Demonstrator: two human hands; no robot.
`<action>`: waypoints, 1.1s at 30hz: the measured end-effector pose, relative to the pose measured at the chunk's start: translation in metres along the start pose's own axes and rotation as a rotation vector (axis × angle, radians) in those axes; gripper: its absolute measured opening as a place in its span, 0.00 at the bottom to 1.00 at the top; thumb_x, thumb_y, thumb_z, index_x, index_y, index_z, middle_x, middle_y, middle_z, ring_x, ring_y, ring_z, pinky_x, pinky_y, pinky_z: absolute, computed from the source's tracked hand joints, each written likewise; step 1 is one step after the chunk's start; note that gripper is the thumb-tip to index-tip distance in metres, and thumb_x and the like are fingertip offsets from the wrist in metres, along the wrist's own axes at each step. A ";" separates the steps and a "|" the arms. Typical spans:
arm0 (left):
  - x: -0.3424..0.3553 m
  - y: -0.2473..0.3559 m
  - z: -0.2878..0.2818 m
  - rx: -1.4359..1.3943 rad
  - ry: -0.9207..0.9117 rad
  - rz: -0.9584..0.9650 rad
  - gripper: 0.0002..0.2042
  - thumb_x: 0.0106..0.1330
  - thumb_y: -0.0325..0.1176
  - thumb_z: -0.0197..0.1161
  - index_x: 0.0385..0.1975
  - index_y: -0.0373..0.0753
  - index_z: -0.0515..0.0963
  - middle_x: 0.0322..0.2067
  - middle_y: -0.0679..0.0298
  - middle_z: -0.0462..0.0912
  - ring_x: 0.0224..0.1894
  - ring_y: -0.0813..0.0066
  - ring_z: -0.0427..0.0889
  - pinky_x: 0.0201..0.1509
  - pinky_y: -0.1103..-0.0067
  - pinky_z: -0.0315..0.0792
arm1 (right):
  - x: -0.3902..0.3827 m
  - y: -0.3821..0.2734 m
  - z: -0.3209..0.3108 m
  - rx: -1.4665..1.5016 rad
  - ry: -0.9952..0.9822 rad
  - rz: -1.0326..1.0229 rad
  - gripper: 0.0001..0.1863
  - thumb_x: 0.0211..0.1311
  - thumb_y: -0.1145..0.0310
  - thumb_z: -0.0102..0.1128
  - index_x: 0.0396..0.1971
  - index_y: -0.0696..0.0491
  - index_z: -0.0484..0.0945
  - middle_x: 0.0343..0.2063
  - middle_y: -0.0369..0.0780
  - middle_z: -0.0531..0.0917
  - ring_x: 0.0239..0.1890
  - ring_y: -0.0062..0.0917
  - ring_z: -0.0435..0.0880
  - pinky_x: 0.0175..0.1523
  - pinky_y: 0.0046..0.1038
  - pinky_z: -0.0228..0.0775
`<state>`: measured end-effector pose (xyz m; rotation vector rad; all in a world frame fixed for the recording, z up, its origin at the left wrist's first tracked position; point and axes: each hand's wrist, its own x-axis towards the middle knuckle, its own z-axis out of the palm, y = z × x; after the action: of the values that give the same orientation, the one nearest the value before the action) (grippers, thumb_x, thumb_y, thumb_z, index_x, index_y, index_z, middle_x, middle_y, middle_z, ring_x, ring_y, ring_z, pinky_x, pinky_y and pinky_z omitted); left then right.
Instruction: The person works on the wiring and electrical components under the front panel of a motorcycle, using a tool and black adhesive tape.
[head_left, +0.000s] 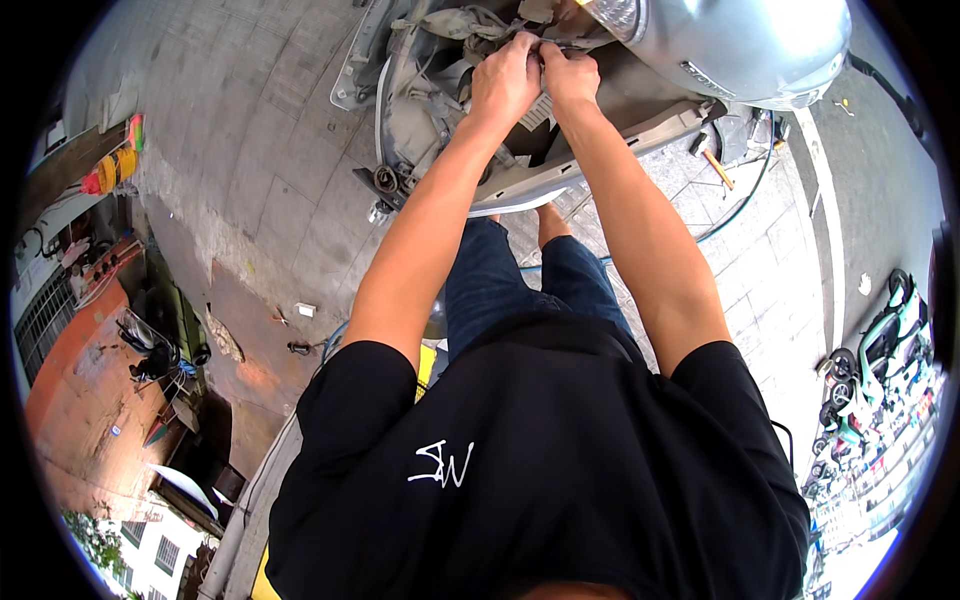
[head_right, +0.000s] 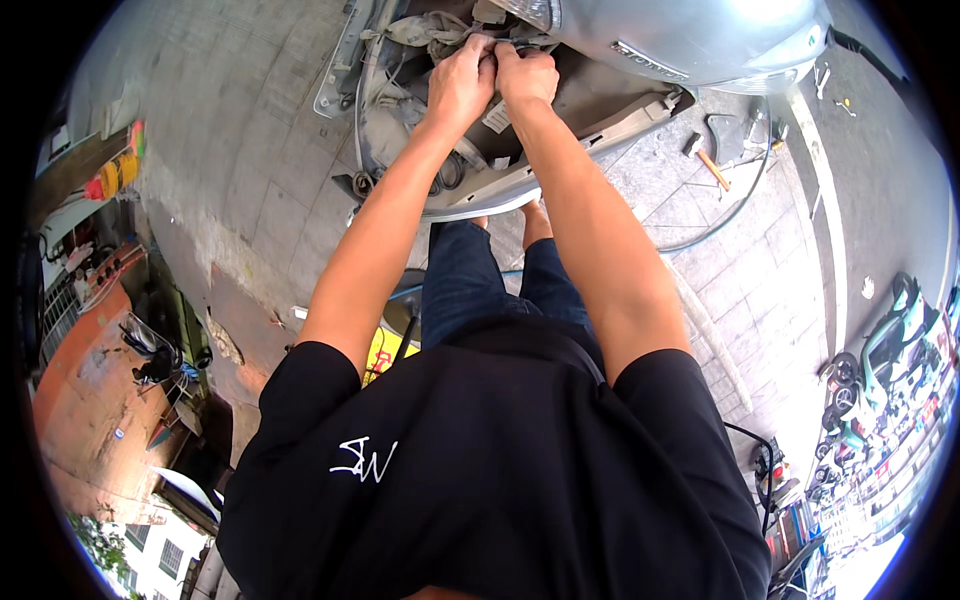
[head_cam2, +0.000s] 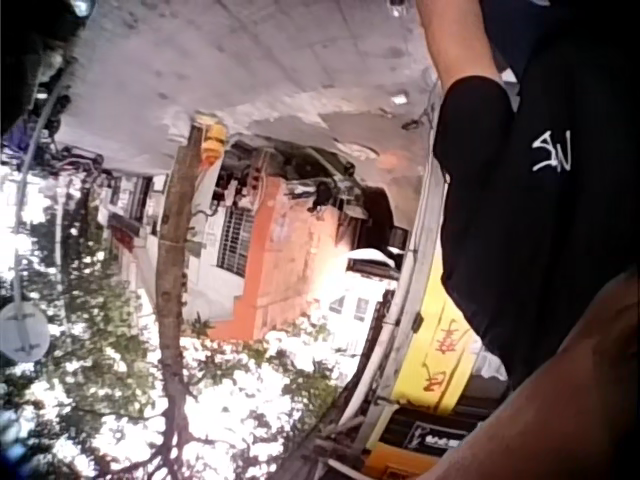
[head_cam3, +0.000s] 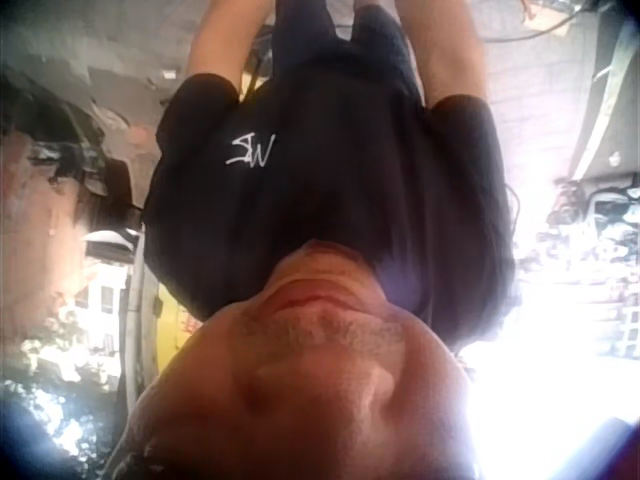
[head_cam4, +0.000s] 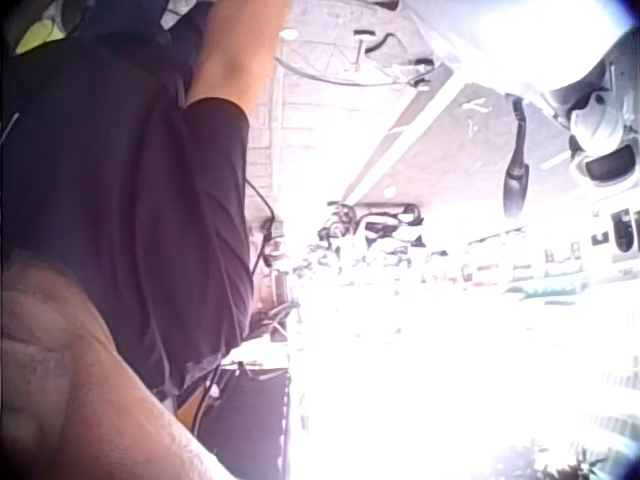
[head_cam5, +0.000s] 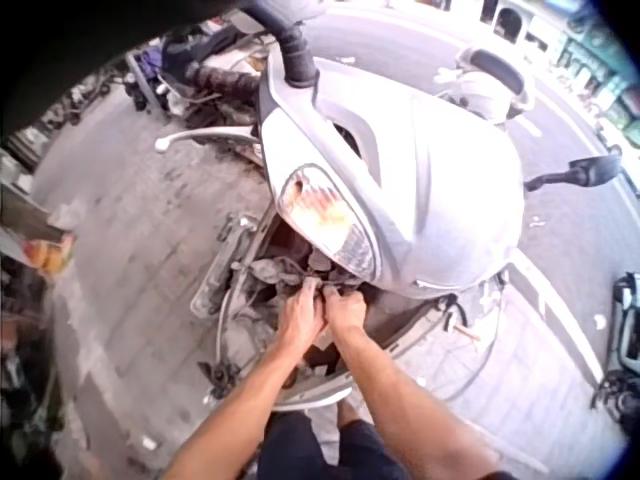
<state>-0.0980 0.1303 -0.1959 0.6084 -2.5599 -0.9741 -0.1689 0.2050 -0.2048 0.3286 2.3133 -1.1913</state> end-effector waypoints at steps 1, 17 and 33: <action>0.000 0.001 0.000 -0.015 -0.009 0.004 0.09 0.63 0.32 0.56 0.41 0.40 0.77 0.32 0.54 0.84 0.35 0.50 0.82 0.41 0.62 0.75 | 0.002 0.008 -0.003 0.150 -0.110 -0.013 0.20 0.52 0.55 0.63 0.34 0.59 0.83 0.31 0.43 0.85 0.34 0.31 0.82 0.42 0.29 0.73; 0.017 -0.001 -0.009 0.030 -0.408 -0.242 0.12 0.64 0.39 0.56 0.42 0.41 0.79 0.35 0.52 0.83 0.41 0.50 0.81 0.44 0.64 0.74 | 0.010 0.040 -0.032 0.606 -0.523 -0.072 0.07 0.62 0.65 0.61 0.33 0.52 0.80 0.28 0.29 0.80 0.32 0.14 0.74 0.36 0.19 0.65; 0.018 -0.003 0.016 -0.140 -0.222 -0.133 0.13 0.66 0.39 0.57 0.41 0.35 0.80 0.36 0.47 0.82 0.39 0.47 0.81 0.43 0.65 0.72 | 0.005 0.037 -0.030 0.731 -0.317 -0.197 0.12 0.57 0.73 0.62 0.41 0.60 0.79 0.34 0.39 0.83 0.35 0.24 0.79 0.42 0.27 0.73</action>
<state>-0.1198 0.1278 -0.2064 0.6717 -2.6371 -1.3220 -0.1667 0.2504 -0.2183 0.1419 1.6014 -2.0065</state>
